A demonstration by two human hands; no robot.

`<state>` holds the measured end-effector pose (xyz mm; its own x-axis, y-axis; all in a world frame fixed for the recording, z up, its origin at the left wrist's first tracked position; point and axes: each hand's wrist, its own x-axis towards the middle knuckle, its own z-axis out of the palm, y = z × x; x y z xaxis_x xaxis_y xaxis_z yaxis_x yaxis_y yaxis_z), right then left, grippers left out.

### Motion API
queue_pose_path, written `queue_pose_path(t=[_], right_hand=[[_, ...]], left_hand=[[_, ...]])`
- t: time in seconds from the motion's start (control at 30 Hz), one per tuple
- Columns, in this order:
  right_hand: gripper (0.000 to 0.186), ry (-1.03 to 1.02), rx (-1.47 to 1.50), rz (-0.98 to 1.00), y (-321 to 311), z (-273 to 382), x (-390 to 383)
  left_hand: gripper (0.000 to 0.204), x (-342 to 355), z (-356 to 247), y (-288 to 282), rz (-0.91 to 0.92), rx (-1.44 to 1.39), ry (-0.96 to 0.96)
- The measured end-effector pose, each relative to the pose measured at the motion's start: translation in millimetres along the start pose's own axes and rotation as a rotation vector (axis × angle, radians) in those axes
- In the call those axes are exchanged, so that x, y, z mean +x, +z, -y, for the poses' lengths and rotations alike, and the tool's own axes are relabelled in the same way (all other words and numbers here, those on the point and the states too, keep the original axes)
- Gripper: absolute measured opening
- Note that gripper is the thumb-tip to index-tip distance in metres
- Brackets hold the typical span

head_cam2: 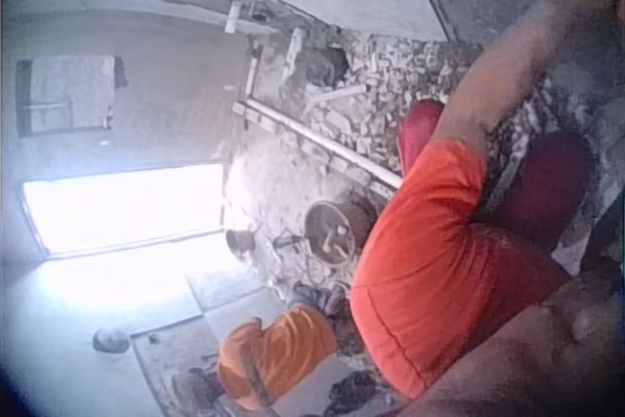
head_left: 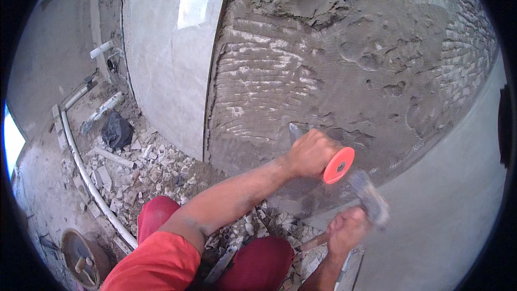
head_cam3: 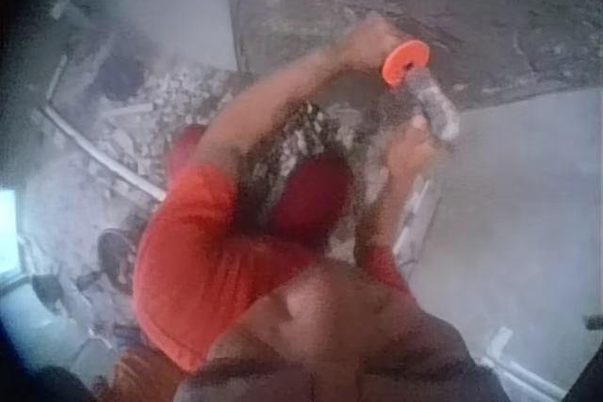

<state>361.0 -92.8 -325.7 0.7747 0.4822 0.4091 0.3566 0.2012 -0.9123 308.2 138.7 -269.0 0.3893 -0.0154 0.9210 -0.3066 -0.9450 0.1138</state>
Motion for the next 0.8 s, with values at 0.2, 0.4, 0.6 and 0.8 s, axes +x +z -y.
queue_pose_path(t=[0.2,0.4,0.6,0.8], right_hand=[[0.039,-0.064,0.311,-0.079,33,4,1],[0.039,-0.13,0.223,-0.105,11,26,1],[0.035,-0.094,-0.076,-0.12,46,16,2],[0.037,-0.035,0.409,-0.089,12,32,-15]], left_hand=[[0.021,5,-5,6,-0.001,0.019,-0.009],[0.022,0,2,3,-0.036,0.012,-0.02],[0.025,-1,-1,-4,-0.025,-0.047,-0.02],[0.026,-8,6,0,-0.001,-0.02,-0.016]])
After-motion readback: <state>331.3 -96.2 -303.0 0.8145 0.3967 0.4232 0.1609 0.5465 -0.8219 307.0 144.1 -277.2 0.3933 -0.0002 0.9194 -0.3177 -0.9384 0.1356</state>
